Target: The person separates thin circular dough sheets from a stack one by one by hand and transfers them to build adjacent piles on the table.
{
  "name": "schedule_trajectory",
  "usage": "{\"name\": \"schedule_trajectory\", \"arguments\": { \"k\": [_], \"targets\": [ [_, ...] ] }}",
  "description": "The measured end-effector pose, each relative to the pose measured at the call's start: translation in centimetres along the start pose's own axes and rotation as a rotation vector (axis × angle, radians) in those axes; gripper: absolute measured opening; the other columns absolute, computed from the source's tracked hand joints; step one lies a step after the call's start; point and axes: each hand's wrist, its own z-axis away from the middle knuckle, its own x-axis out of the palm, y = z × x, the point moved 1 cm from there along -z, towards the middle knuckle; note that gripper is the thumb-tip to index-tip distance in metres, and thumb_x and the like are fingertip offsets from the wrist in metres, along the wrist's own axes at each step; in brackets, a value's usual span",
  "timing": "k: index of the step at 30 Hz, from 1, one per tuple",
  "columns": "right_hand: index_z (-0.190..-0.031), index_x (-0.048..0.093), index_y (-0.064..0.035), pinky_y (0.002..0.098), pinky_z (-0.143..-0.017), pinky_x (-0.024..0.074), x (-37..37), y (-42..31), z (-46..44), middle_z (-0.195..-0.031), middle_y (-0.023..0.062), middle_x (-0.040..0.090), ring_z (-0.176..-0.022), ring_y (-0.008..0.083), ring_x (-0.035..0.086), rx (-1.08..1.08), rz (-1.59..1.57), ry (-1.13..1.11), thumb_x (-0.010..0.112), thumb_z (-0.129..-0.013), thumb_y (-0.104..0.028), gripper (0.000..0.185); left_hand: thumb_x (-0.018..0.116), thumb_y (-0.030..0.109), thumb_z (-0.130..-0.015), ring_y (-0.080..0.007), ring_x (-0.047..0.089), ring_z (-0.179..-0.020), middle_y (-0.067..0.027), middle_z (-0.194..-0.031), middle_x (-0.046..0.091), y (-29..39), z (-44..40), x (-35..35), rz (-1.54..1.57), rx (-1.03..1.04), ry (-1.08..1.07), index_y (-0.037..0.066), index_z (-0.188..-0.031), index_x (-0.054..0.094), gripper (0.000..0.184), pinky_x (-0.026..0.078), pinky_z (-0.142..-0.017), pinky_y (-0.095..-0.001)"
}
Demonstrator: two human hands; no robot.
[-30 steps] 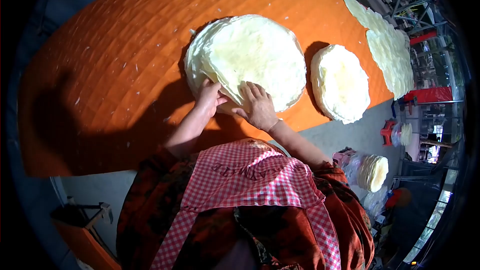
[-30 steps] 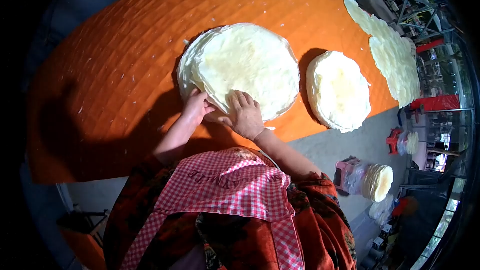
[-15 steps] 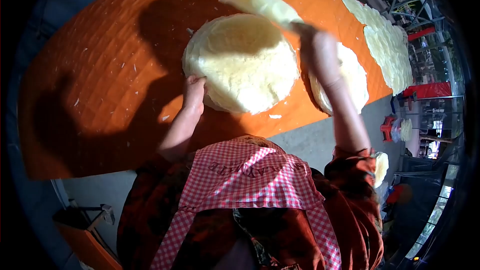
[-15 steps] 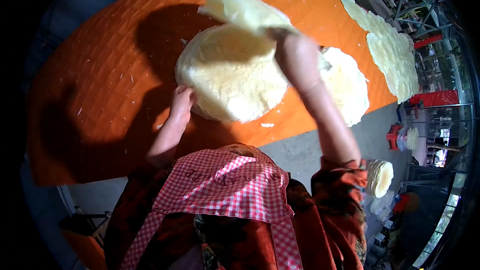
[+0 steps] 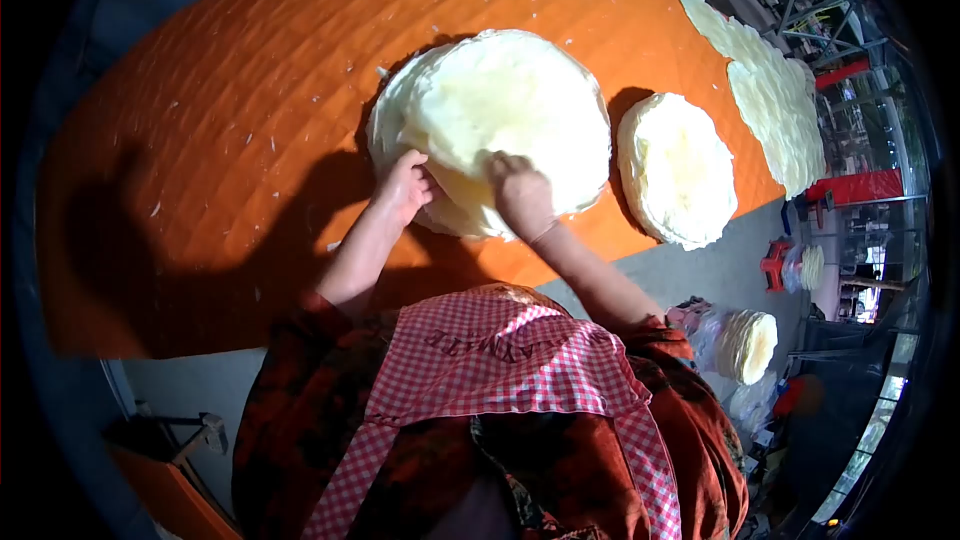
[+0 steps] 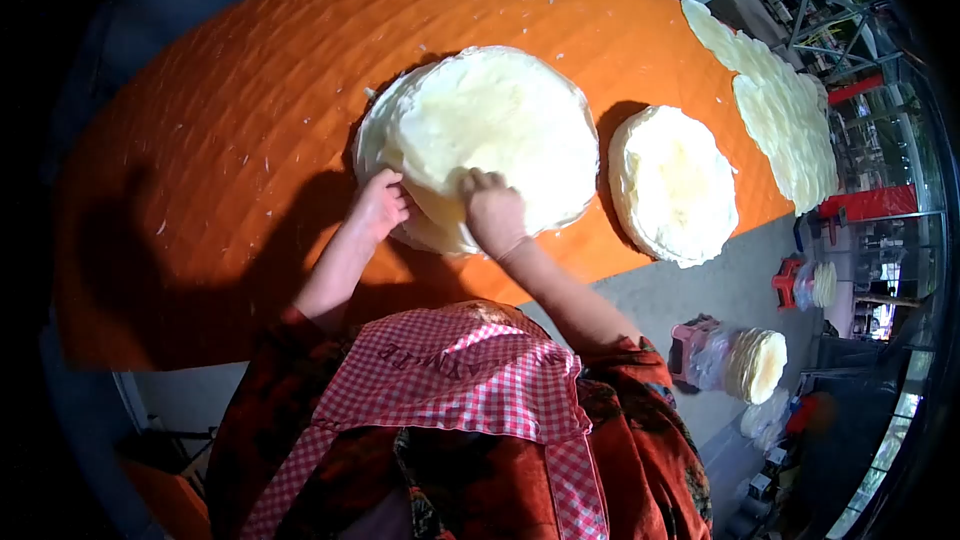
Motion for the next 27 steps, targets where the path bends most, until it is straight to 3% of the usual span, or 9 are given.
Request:
{"name": "schedule_trajectory", "arguments": {
  "k": [3, 9, 13, 16, 19, 22, 23, 26, 27],
  "targets": [
    [-0.114, 0.053, -0.0055, 0.043, -0.075, 0.0492, 0.9, -3.3, 2.0, -0.117, 0.0126, 0.054, -0.11, 0.027, 0.052, 0.047, -0.058, 0.029, 0.063, -0.071, -0.024, 0.048, 0.047, 0.032, -0.088, -0.0351, 0.043, -0.123, -0.0189, -0.135, 0.039, 0.1, 0.6, 0.8, 0.085, -0.059, -0.038, 0.001, -0.131, 0.037, 0.055, 0.032, -0.1, -0.0574],
    [-0.09, 0.065, -0.0135, 0.0431, -0.057, 0.0506, 0.5, 2.7, -1.4, -0.074, 0.0146, 0.063, -0.064, 0.0329, 0.063, 0.094, -0.094, -0.057, 0.054, -0.077, -0.013, 0.017, 0.053, 0.058, -0.084, -0.0412, 0.04, -0.123, -0.0297, -0.136, 0.03, 0.9, 1.8, 2.8, 0.14, -0.001, 0.026, -0.005, -0.141, 0.007, 0.097, 0.038, -0.1, -0.0565],
    [-0.084, 0.065, -0.0097, 0.0409, -0.054, 0.0494, -10.4, 2.6, -3.3, -0.065, 0.0143, 0.06, -0.058, 0.0318, 0.061, -0.121, -0.094, 0.171, 0.054, -0.075, -0.01, 0.014, 0.052, 0.071, -0.077, -0.0416, 0.048, -0.113, -0.0234, -0.12, 0.045, 1.7, 3.0, 3.2, 0.351, -0.007, -0.15, -0.001, -0.124, 0.035, 0.087, 0.04, -0.094, -0.0625],
    [-0.092, 0.062, -0.008, 0.0355, -0.057, 0.0504, -8.0, -0.5, 2.2, -0.079, 0.0099, 0.059, -0.074, 0.0227, 0.061, -0.22, 0.057, 0.084, 0.055, -0.075, -0.012, 0.019, 0.043, 0.075, -0.079, -0.0371, 0.036, -0.127, -0.0179, -0.14, 0.034, 1.5, 5.7, 3.3, 0.273, 0.091, -0.267, 0.005, -0.143, 0.019, 0.098, 0.034, -0.1, -0.0592],
    [-0.098, 0.062, -0.0065, 0.0343, -0.07, 0.0518, -1.5, -1.0, 7.0, -0.105, 0.0137, 0.058, -0.098, 0.0202, 0.058, -0.311, 0.007, -0.179, 0.058, -0.076, -0.018, 0.025, 0.049, 0.048, -0.091, -0.0292, 0.037, -0.128, -0.0145, -0.139, 0.036, -0.6, 5.1, 1.8, 0.239, 0.146, -0.376, 0.006, -0.143, 0.022, 0.072, 0.032, -0.105, -0.0486],
    [-0.109, 0.06, -0.0036, 0.0375, -0.089, 0.0472, -3.1, 0.5, 7.3, -0.124, 0.0151, 0.055, -0.106, 0.0325, 0.056, -0.256, -0.285, -0.306, 0.063, -0.075, -0.018, 0.037, 0.062, 0.002, -0.08, -0.026, 0.049, -0.116, -0.0128, -0.125, 0.05, -3.5, 2.6, -1.3, 0.083, 0.077, -0.036, 0.002, -0.132, 0.039, 0.057, 0.041, -0.099, -0.0387],
    [-0.111, 0.058, -0.0034, 0.0377, -0.096, 0.0427, -2.5, 3.2, 6.8, -0.128, 0.0179, 0.051, -0.115, 0.0335, 0.051, 0.022, -0.533, -0.377, 0.068, -0.073, -0.02, 0.043, 0.06, -0.001, -0.078, -0.0257, 0.051, -0.115, -0.0125, -0.123, 0.051, -3.5, 2.6, -1.0, 0.058, 0.104, -0.038, 0.002, -0.13, 0.04, 0.056, 0.042, -0.098, -0.0378],
    [-0.113, 0.054, -0.0037, 0.0393, -0.091, 0.044, -2.4, 12.1, 6.1, -0.113, 0.0189, 0.058, -0.105, 0.0367, 0.054, 0.469, -0.294, 0.453, 0.067, -0.076, -0.024, 0.043, 0.055, -0.004, -0.077, -0.027, 0.052, -0.113, -0.0148, -0.12, 0.054, -3.5, 2.8, -0.5, -0.027, 0.173, -0.015, -0.003, -0.126, 0.044, 0.05, 0.041, -0.1, -0.0401],
    [-0.111, 0.054, -0.0031, 0.0384, -0.088, 0.0448, -0.6, 16.7, 6.0, -0.109, 0.0183, 0.059, -0.1, 0.0337, 0.056, 0.615, -0.469, 0.41, 0.062, -0.082, -0.028, 0.039, 0.055, -0.003, -0.077, -0.0273, 0.052, -0.113, -0.0151, -0.121, 0.054, -3.4, 2.6, -0.5, -0.021, 0.132, -0.018, -0.003, -0.126, 0.044, 0.051, 0.042, -0.099, -0.0401]
  ]
}}
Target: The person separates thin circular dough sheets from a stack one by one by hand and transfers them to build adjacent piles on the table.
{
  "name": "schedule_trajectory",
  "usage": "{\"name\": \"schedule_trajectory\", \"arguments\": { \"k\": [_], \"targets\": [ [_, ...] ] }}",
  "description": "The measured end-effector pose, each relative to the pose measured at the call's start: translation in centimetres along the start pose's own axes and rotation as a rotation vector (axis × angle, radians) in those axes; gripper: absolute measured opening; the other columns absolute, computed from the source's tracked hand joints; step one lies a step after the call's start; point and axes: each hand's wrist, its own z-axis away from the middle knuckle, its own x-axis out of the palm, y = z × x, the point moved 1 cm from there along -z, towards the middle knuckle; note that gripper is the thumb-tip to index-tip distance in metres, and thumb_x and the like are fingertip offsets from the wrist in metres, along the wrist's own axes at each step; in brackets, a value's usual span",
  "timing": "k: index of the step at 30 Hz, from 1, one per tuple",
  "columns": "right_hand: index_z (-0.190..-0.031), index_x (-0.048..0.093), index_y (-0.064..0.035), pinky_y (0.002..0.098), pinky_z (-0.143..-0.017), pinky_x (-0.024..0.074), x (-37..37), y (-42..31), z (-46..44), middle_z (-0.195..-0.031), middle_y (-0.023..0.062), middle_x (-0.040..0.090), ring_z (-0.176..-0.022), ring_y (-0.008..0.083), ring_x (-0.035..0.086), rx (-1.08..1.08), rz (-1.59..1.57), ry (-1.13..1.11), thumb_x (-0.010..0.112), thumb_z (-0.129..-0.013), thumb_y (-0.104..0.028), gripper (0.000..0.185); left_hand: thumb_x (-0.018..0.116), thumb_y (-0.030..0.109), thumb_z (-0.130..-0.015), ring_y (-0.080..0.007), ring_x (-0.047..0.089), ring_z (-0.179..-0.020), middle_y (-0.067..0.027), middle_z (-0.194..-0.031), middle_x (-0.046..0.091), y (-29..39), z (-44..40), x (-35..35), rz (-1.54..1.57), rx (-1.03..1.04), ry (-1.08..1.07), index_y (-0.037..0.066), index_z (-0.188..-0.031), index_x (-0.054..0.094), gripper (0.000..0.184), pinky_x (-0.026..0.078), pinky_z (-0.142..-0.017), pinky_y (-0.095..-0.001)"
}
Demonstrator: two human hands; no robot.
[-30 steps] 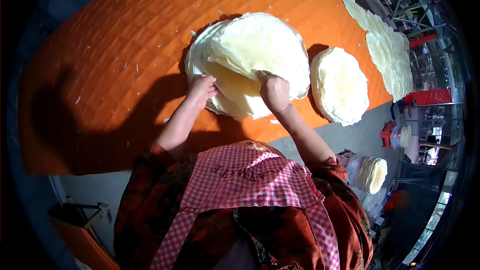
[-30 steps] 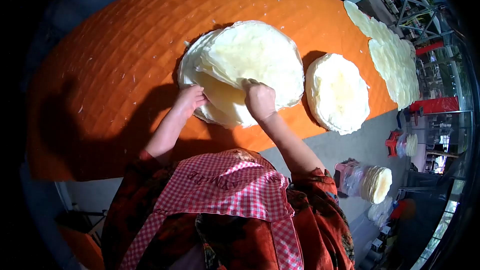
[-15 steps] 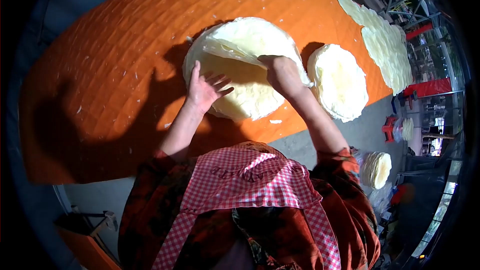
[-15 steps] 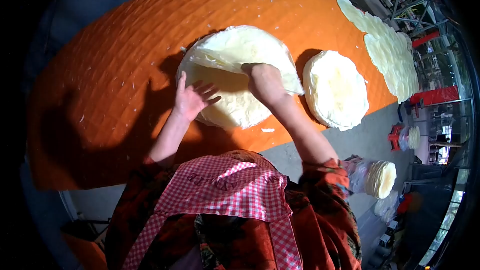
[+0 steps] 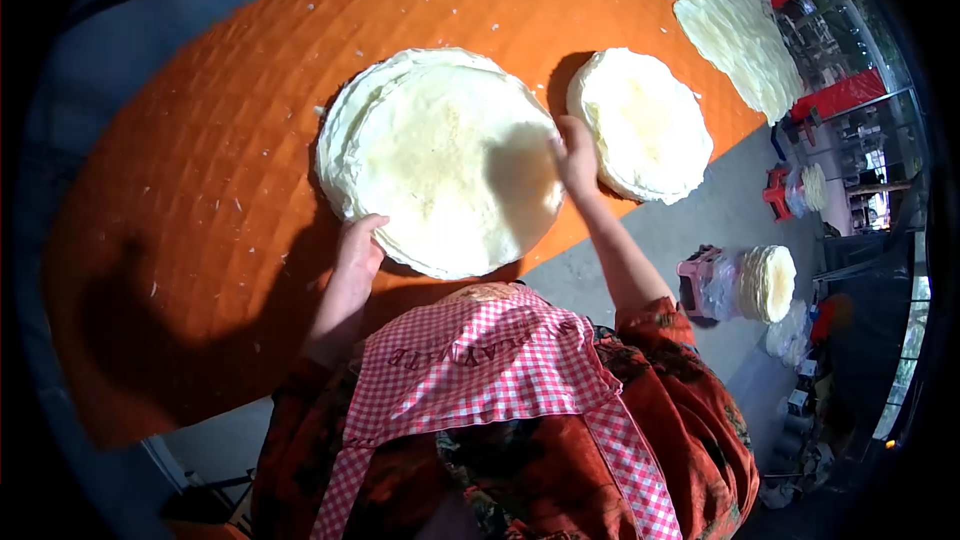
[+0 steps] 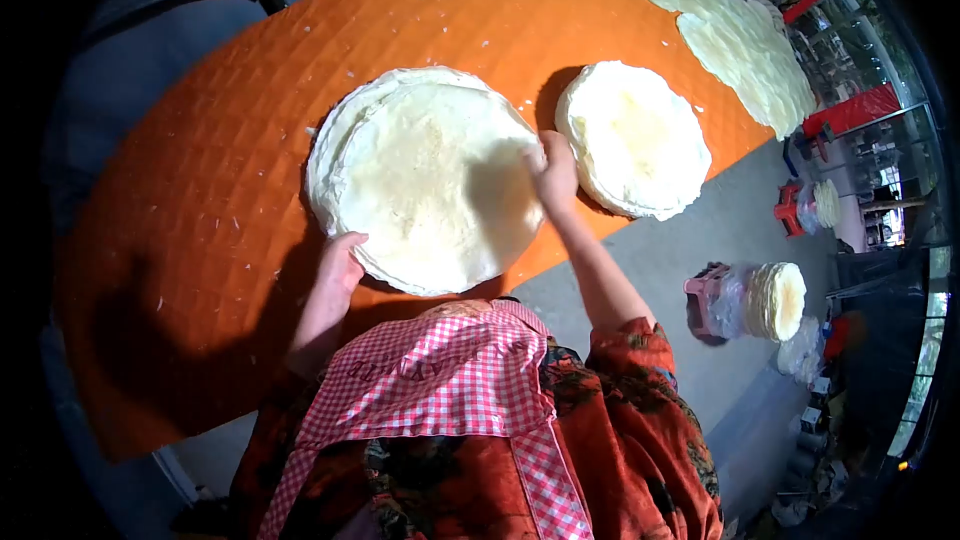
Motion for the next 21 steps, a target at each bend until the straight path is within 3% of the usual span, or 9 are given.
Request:
{"name": "schedule_trajectory", "arguments": {
  "k": [2, 4, 5, 6, 10, 12, 15, 18, 21],
  "targets": [
    [-0.115, 0.053, -0.0036, 0.0361, -0.087, 0.0448, 0.0, 4.2, -1.4, -0.109, 0.0166, 0.061, -0.1, 0.0268, 0.058, 0.725, -0.522, -0.164, 0.052, -0.09, -0.043, 0.047, 0.055, -0.002, -0.076, -0.028, 0.053, -0.112, -0.0158, -0.121, 0.053, -0.1, -0.4, -0.9, 0.008, -0.088, 0.004, -0.003, -0.126, 0.043, 0.052, 0.043, -0.098, -0.0401],
    [-0.131, 0.044, -0.0058, 0.038, -0.091, 0.0433, 4.2, 9.6, -1.1, -0.116, 0.021, 0.058, -0.107, 0.0329, 0.056, 0.662, -0.363, -0.449, 0.052, -0.089, -0.045, 0.058, 0.055, 0.0, -0.076, -0.0303, 0.053, -0.113, -0.0175, -0.123, 0.052, -0.3, -1.1, -1.6, -0.014, -0.118, 0.029, -0.005, -0.128, 0.04, 0.055, 0.044, -0.097, -0.0419],
    [-0.14, 0.031, -0.006, 0.0398, -0.094, 0.0415, 5.8, 6.4, 1.6, -0.122, 0.0238, 0.055, -0.113, 0.0366, 0.053, 0.33, -0.303, -0.226, 0.053, -0.089, -0.046, 0.069, 0.055, 0.0, -0.076, -0.0308, 0.053, -0.113, -0.0178, -0.123, 0.052, 0.0, -1.1, -1.0, -0.026, -0.107, 0.024, -0.005, -0.129, 0.04, 0.056, 0.045, -0.097, -0.0424],
    [-0.141, 0.028, -0.0035, 0.0403, -0.096, 0.0402, 7.0, 6.0, 2.3, -0.124, 0.0245, 0.053, -0.116, 0.0366, 0.051, 0.429, -0.092, -0.26, 0.054, -0.088, -0.045, 0.072, 0.055, 0.0, -0.076, -0.0313, 0.053, -0.113, -0.0181, -0.124, 0.052, -0.1, -0.7, -0.6, -0.041, -0.109, 0.023, -0.005, -0.13, 0.039, 0.057, 0.045, -0.096, -0.0429],
    [-0.132, 0.039, 0.0018, 0.0369, -0.099, 0.039, 5.0, 6.6, 1.0, -0.127, 0.0238, 0.05, -0.119, 0.0346, 0.048, 0.516, -0.433, -0.326, 0.058, -0.088, -0.039, 0.062, 0.057, 0.001, -0.076, -0.0334, 0.053, -0.113, -0.0186, -0.124, 0.052, 0.2, -0.4, -0.2, -0.147, -0.106, 0.034, -0.004, -0.132, 0.037, 0.06, 0.047, -0.094, -0.0453],
    [-0.132, 0.04, 0.0002, 0.036, -0.099, 0.0388, 2.4, 5.0, 1.3, -0.129, 0.021, 0.049, -0.119, 0.0329, 0.048, 0.212, -0.144, -0.084, 0.058, -0.087, -0.023, 0.053, 0.058, -0.001, -0.073, -0.0334, 0.055, -0.109, -0.0177, -0.121, 0.054, 0.9, -0.4, 0.0, -0.117, -0.129, 0.057, -0.003, -0.13, 0.039, 0.06, 0.05, -0.09, -0.0442],
    [-0.134, 0.039, -0.0024, 0.0386, -0.104, 0.035, -4.9, 0.3, 4.0, -0.133, 0.017, 0.046, -0.126, 0.0323, 0.043, -0.396, -0.022, -0.218, 0.052, -0.066, 0.009, 0.071, 0.058, 0.0, -0.073, -0.031, 0.058, -0.103, -0.0155, -0.115, 0.056, 2.9, -0.1, 1.3, -0.11, -0.119, 0.046, -0.003, -0.125, 0.044, 0.054, 0.051, -0.087, -0.0429],
    [-0.138, 0.035, -0.009, 0.0482, -0.11, 0.0211, -6.0, -2.0, 8.2, -0.146, 0.0142, 0.03, -0.137, 0.0305, 0.025, -0.521, 0.391, -0.546, 0.063, -0.067, -0.006, 0.076, 0.059, -0.001, -0.074, -0.0293, 0.058, -0.102, -0.0139, -0.11, 0.057, 4.2, 0.1, 2.1, -0.123, -0.172, 0.141, -0.001, -0.119, 0.048, 0.046, 0.05, -0.087, -0.0436],
    [-0.139, 0.032, -0.0109, 0.0516, -0.111, 0.0146, -4.1, -3.7, 8.8, -0.149, 0.0131, 0.024, -0.14, 0.0278, 0.018, -0.603, 0.292, -0.514, 0.074, -0.069, -0.025, 0.082, 0.058, -0.001, -0.077, -0.0266, 0.058, -0.098, -0.012, -0.107, 0.058, 4.7, 0.2, 3.4, 0.011, -0.173, 0.124, 0.0, -0.115, 0.05, 0.039, 0.05, -0.086, -0.0405]
  ]
}}
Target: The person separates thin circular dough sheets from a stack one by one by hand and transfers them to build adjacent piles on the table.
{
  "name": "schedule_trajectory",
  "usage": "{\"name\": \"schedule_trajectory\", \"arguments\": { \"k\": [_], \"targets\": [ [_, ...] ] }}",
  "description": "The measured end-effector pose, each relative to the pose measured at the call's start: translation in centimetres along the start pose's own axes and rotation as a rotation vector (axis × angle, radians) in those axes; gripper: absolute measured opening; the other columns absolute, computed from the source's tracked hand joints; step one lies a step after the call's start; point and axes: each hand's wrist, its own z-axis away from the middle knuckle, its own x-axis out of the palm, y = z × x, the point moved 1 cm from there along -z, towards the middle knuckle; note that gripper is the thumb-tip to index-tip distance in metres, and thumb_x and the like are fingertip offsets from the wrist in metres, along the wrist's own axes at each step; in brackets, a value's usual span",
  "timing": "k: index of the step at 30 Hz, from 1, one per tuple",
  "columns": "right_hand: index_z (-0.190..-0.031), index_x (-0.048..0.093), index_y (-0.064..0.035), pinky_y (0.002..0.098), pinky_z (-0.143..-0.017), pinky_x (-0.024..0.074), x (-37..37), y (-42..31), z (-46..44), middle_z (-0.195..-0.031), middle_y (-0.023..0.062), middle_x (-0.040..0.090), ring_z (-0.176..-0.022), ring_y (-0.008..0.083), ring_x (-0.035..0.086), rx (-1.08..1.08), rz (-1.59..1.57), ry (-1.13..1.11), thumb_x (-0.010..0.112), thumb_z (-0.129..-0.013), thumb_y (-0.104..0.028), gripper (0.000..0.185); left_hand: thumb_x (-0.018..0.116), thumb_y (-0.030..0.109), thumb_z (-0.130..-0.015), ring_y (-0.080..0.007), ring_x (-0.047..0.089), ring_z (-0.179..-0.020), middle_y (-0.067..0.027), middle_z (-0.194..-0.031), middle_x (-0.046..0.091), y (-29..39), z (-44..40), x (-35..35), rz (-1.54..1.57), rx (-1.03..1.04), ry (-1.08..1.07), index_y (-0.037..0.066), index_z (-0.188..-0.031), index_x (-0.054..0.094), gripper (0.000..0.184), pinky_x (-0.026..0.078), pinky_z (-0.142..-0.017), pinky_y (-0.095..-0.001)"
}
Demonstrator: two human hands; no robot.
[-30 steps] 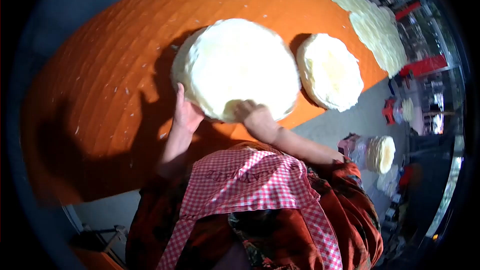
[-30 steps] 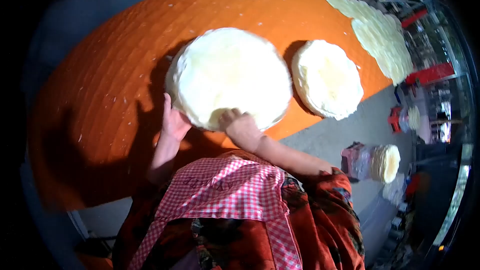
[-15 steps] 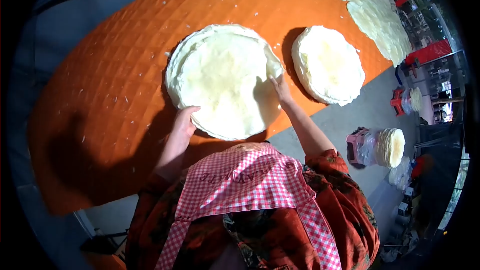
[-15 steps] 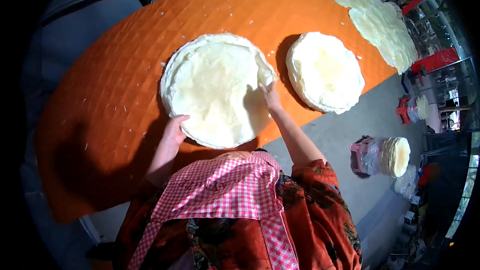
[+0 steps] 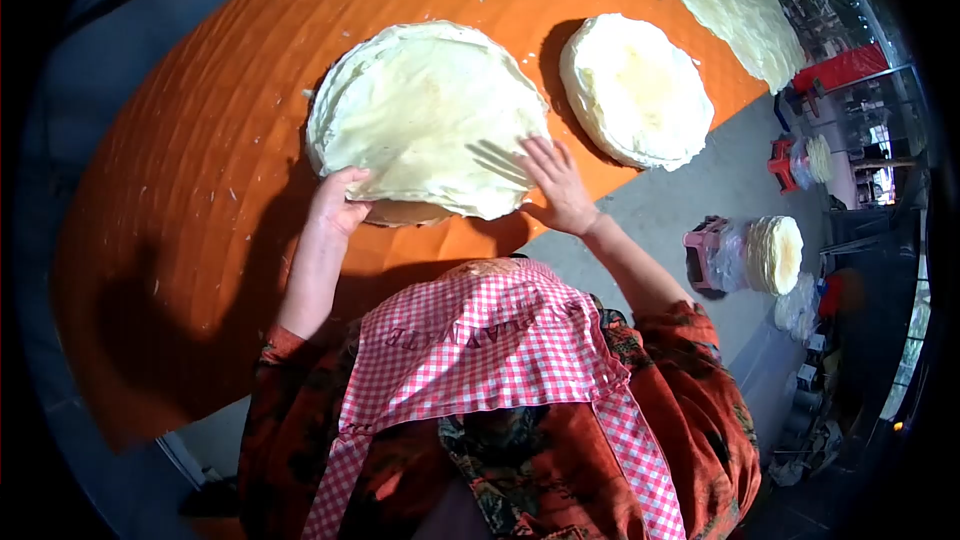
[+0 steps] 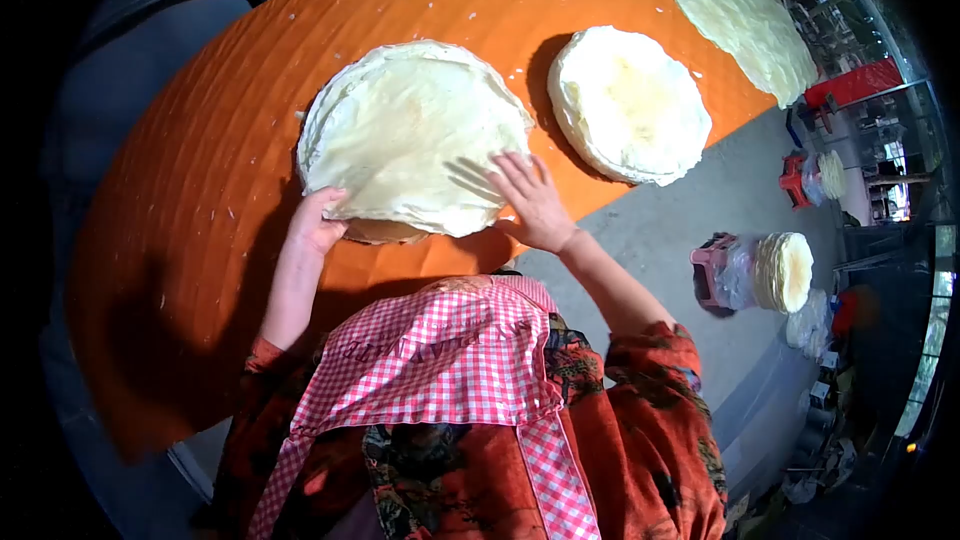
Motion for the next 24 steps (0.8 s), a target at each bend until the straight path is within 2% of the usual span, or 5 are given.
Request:
{"name": "schedule_trajectory", "arguments": {
  "k": [7, 9, 12, 15, 24],
  "targets": [
    [-0.088, 0.067, -0.011, 0.0386, -0.056, 0.0496, -5.0, -3.4, -9.3, -0.067, 0.0117, 0.062, -0.06, 0.0307, 0.061, -0.082, -0.016, 0.447, 0.056, -0.066, -0.001, 0.027, 0.058, 0.019, -0.085, -0.0258, 0.058, -0.1, -0.0106, -0.111, 0.06, 8.3, 2.1, -1.5, 0.199, 0.197, -0.236, 0.004, -0.109, 0.057, 0.028, 0.049, -0.083, -0.0414],
    [-0.09, 0.067, -0.0067, 0.038, -0.058, 0.0502, -12.0, -4.8, -12.9, -0.07, 0.0167, 0.062, -0.063, 0.0306, 0.063, -0.041, -0.148, 0.444, 0.061, -0.07, -0.004, 0.021, 0.056, 0.045, -0.088, -0.0284, 0.041, -0.125, -0.0142, -0.135, 0.043, 11.1, 9.3, 1.2, 0.249, 0.287, -0.631, 0.006, -0.129, 0.041, 0.059, 0.038, -0.101, -0.0514],
    [-0.097, 0.066, 0.0022, 0.0277, -0.074, 0.0498, -20.6, -4.9, -16.7, -0.084, 0.0013, 0.067, -0.077, 0.0102, 0.061, 0.165, -0.779, 0.323, 0.07, -0.074, -0.007, 0.025, 0.052, 0.05, -0.089, -0.0269, 0.039, -0.124, -0.0112, -0.133, 0.042, 10.2, 6.2, -2.7, -0.133, 0.768, -0.013, 0.01, -0.135, 0.036, 0.063, 0.034, -0.101, -0.0544],
    [-0.101, 0.066, 0.0011, 0.029, -0.074, 0.0508, -22.1, -1.6, -18.1, -0.089, 0.0075, 0.068, -0.075, 0.0152, 0.064, 0.357, -0.922, 0.153, 0.071, -0.073, -0.009, 0.03, 0.06, 0.044, -0.086, -0.0264, 0.044, -0.121, -0.0095, -0.134, 0.045, 5.2, 3.0, -3.9, 0.004, 0.393, -0.274, 0.011, -0.137, 0.037, 0.065, 0.038, -0.099, -0.0473],
    [-0.118, 0.057, -0.0041, 0.0397, -0.078, 0.0516, 3.4, 13.0, -5.6, -0.1, 0.0115, 0.064, -0.096, 0.0219, 0.061, 1.194, -1.244, -0.152, 0.057, -0.088, -0.032, 0.041, 0.063, 0.003, -0.078, -0.0284, 0.056, -0.107, -0.0163, -0.116, 0.057, -3.8, -5.2, -5.0, -0.146, 0.242, -0.049, -0.004, -0.123, 0.047, 0.049, 0.05, -0.088, -0.0403]
  ]
}}
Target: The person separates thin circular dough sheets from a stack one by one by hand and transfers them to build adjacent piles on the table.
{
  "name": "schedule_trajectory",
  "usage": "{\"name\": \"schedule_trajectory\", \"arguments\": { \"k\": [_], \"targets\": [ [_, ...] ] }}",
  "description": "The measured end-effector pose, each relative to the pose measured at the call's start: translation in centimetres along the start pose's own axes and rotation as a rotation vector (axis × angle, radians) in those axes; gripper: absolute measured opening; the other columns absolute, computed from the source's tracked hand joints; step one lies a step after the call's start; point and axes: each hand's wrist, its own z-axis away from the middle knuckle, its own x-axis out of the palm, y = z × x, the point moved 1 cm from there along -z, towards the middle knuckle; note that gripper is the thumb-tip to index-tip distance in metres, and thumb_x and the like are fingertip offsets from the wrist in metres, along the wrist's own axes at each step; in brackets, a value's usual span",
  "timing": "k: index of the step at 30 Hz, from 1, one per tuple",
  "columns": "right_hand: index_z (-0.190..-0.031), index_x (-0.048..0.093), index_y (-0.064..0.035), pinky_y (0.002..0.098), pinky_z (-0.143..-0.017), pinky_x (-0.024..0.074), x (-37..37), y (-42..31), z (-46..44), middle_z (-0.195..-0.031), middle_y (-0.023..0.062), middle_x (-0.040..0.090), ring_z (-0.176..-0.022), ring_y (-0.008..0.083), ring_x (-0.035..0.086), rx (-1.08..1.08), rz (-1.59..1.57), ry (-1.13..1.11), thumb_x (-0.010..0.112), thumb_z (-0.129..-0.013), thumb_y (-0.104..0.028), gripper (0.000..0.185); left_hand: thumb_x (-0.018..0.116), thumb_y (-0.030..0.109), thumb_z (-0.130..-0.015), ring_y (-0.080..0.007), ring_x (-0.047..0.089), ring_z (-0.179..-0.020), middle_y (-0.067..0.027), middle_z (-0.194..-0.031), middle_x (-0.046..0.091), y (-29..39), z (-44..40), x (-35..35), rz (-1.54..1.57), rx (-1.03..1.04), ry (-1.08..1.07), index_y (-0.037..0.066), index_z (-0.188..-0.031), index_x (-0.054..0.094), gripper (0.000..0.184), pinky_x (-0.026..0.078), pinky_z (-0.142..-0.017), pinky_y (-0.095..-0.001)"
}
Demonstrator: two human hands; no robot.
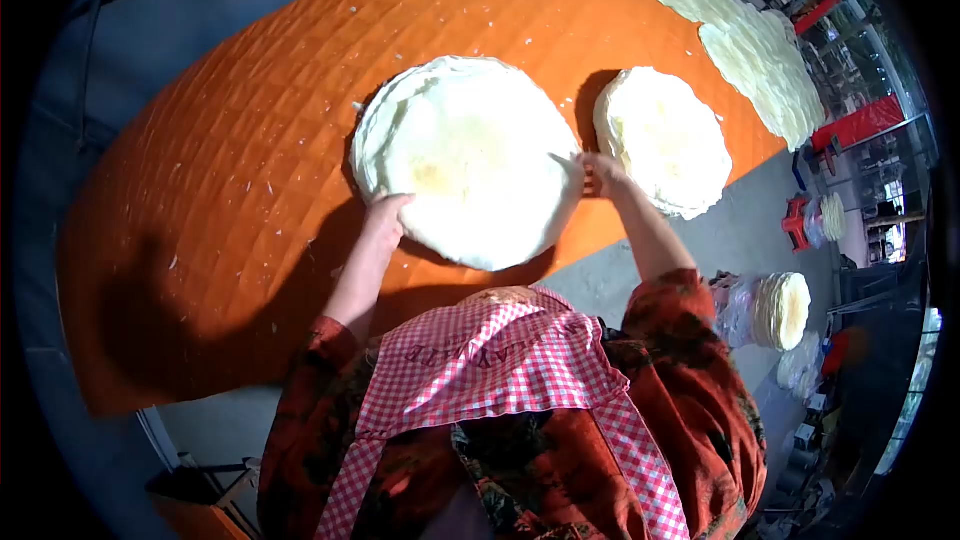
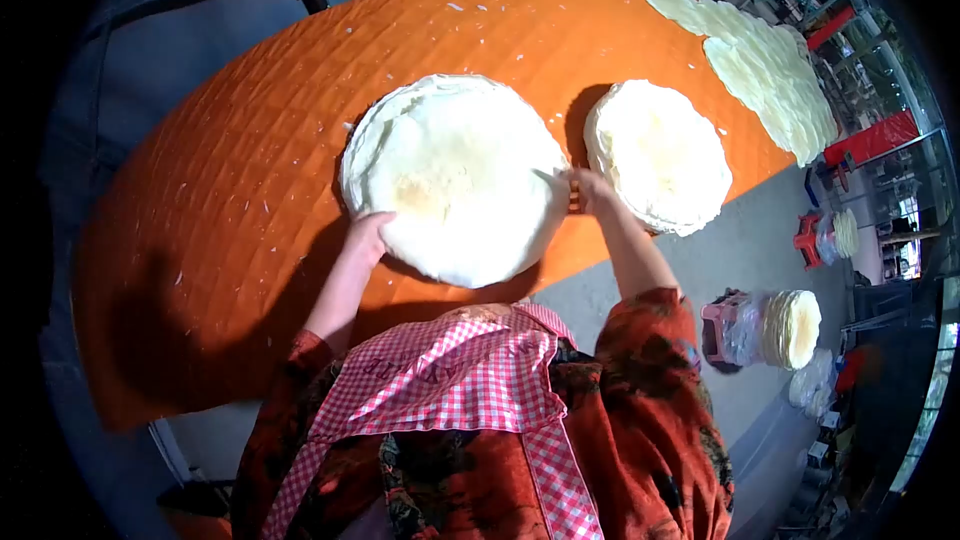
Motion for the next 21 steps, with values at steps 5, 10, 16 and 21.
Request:
{"name": "schedule_trajectory", "arguments": {
  "k": [5, 10, 16, 21],
  "targets": [
    [-0.124, 0.05, -0.0015, 0.0374, -0.084, 0.0488, 2.7, 3.2, 1.9, -0.107, 0.0096, 0.061, -0.096, 0.0234, 0.06, -0.147, -0.396, -0.071, 0.065, -0.08, -0.03, 0.054, 0.059, 0.002, -0.08, -0.0314, 0.054, -0.111, -0.0198, -0.121, 0.051, 1.7, 1.2, 1.5, -0.106, -0.1, -0.042, -0.003, -0.129, 0.039, 0.053, 0.049, -0.09, -0.0428],
    [-0.112, 0.058, 0.0036, 0.0355, -0.083, 0.05, 3.8, 3.4, 1.5, -0.103, 0.0119, 0.063, -0.093, 0.0211, 0.061, -0.357, -0.041, 0.223, 0.068, -0.077, -0.012, 0.039, 0.058, -0.005, -0.076, -0.0317, 0.05, -0.116, -0.0173, -0.128, 0.046, 2.1, 1.7, 2.4, -0.172, -0.133, 0.012, 0.003, -0.134, 0.03, 0.065, 0.048, -0.09, -0.0474],
    [-0.112, 0.056, 0.0055, 0.0333, -0.078, 0.0516, 2.4, 0.1, 3.7, -0.095, 0.0106, 0.066, -0.088, 0.0214, 0.064, -0.662, 0.005, 0.249, 0.064, -0.066, -0.001, 0.047, 0.057, -0.009, -0.071, -0.0283, 0.052, -0.114, -0.0146, -0.124, 0.052, 5.8, 4.2, 7.2, -0.234, 0.086, -0.142, 0.003, -0.133, 0.038, 0.065, 0.045, -0.095, -0.0414],
    [-0.124, 0.049, 0.0017, 0.027, -0.067, 0.0502, -5.4, -6.2, 10.6, -0.093, 0.0063, 0.063, -0.074, 0.0113, 0.06, -0.779, -0.112, 0.232, 0.065, -0.078, 0.003, 0.048, 0.054, -0.007, -0.072, -0.0263, 0.047, -0.12, -0.016, -0.13, 0.048, 9.6, 7.7, 20.0, -0.289, 0.227, -0.244, 0.0, -0.136, 0.033, 0.067, 0.04, -0.101, -0.0374]
  ]
}}
